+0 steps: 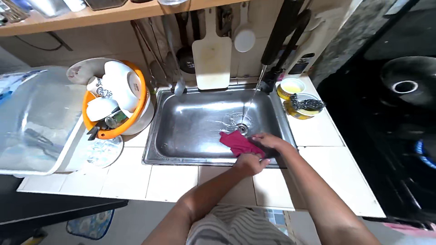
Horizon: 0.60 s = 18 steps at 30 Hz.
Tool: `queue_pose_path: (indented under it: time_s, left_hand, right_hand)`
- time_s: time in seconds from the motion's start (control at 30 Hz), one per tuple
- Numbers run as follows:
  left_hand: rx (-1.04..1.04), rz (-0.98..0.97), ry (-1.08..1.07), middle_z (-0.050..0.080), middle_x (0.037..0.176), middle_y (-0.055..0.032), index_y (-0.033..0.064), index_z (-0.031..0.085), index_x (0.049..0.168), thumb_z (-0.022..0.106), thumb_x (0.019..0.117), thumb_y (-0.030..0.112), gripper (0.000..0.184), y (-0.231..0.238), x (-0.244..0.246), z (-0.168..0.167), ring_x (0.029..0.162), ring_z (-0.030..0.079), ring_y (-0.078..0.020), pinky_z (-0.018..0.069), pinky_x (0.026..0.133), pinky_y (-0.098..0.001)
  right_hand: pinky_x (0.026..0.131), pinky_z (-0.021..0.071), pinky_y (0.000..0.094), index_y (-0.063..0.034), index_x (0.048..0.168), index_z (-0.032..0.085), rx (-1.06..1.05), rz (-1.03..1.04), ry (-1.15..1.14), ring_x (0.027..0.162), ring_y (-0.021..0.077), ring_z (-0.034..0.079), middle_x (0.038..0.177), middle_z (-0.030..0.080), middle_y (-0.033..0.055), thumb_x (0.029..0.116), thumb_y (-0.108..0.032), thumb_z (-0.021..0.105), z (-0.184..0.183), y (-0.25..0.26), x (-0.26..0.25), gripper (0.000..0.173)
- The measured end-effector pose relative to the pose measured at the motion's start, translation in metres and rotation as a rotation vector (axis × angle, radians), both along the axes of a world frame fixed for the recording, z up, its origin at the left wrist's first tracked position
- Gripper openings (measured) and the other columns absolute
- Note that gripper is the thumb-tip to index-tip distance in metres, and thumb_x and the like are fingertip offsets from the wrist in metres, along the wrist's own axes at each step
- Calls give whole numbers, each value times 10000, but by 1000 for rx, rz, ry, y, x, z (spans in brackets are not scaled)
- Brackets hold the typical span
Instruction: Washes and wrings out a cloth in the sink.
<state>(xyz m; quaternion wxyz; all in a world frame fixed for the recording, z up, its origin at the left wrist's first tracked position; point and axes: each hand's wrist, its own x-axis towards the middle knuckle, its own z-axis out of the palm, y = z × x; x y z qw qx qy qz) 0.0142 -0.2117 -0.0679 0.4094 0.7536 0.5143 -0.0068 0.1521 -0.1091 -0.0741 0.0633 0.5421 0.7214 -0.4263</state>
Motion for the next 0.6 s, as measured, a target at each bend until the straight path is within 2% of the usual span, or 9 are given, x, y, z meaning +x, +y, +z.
queue_pose_path:
  time_s: [0.03, 0.13, 0.2, 0.27, 0.3, 0.43, 0.47, 0.53, 0.6]
  left_hand:
    - [4, -13, -24, 608, 1375, -249, 12, 572, 1415, 334, 1115, 435, 571, 1, -5, 0, 1326, 561, -378, 411, 1118, -571]
    - [33, 20, -62, 653, 1279, -256, -27, 632, 1302, 378, 1113, 379, 515, -7, -45, 5, 1249, 611, -384, 448, 1069, -577]
    - [80, 88, -61, 683, 1197, -248, -35, 669, 1210, 394, 1110, 360, 492, -19, -88, 1, 1185, 641, -382, 470, 1034, -572]
    - [174, 173, -15, 711, 1126, -229, -22, 700, 1153, 408, 1102, 362, 485, -35, -142, -11, 1131, 672, -365, 498, 1011, -545]
    - [175, 213, 37, 715, 1111, -227, -17, 706, 1141, 407, 1100, 373, 493, -40, -170, -13, 1119, 677, -368, 503, 997, -547]
    - [-143, 287, 379, 645, 1301, -272, 1, 633, 1327, 252, 1119, 466, 637, -38, -263, 9, 1277, 586, -438, 409, 1082, -647]
    - [-183, 252, 484, 630, 1318, -287, -28, 616, 1331, 198, 1116, 494, 703, -35, -282, 11, 1310, 560, -440, 353, 1136, -638]
    - [-209, 151, 652, 619, 1348, -286, -86, 599, 1325, 146, 1113, 505, 775, -22, -308, 13, 1397, 490, -402, 103, 1263, -584]
    - [-219, 48, 794, 572, 1433, -261, -91, 581, 1354, 168, 1110, 511, 770, -4, -318, 7, 1494, 364, -376, -52, 1260, -591]
  right_hand:
    - [1208, 275, 572, -28, 1424, 589, 8, 32, -34, 1468, 397, 397, 1523, 501, 223, 1118, -243, 432, -6, 1, 5, 405]
    - [1245, 40, 631, -77, 1457, 576, -9, 118, -171, 1578, 399, 123, 1661, 328, 150, 1118, -270, 411, -17, -4, 3, 424]
    - [1237, -4, 647, -77, 1429, 604, -22, 177, -190, 1572, 391, 158, 1620, 403, 155, 1112, -285, 420, -24, -10, -8, 421]
    - [1226, 113, 657, -83, 1308, 701, 8, 273, -179, 1505, 425, 314, 1503, 533, 202, 1077, -269, 501, -39, -14, -26, 357]
    - [1197, 198, 659, -90, 1251, 735, 27, 329, -206, 1455, 452, 367, 1475, 536, 234, 1048, -257, 558, -42, -17, -40, 317]
    - [1159, 270, 650, -84, 1263, 716, 106, 430, -201, 1439, 474, 353, 1523, 431, 278, 979, -167, 652, -41, -24, -104, 303]
    - [1149, 285, 656, -57, 1284, 684, 145, 446, -140, 1432, 480, 371, 1515, 441, 282, 961, -135, 659, -46, -26, -121, 333]
    - [1101, 372, 668, -81, 1344, 647, 187, 482, -8, 1373, 479, 463, 1454, 528, 262, 931, -97, 687, -62, -26, -154, 416]
    - [1064, 412, 679, -125, 1426, 607, 129, 528, 1, 1345, 478, 499, 1421, 561, 258, 933, -115, 695, -72, -27, -189, 502]
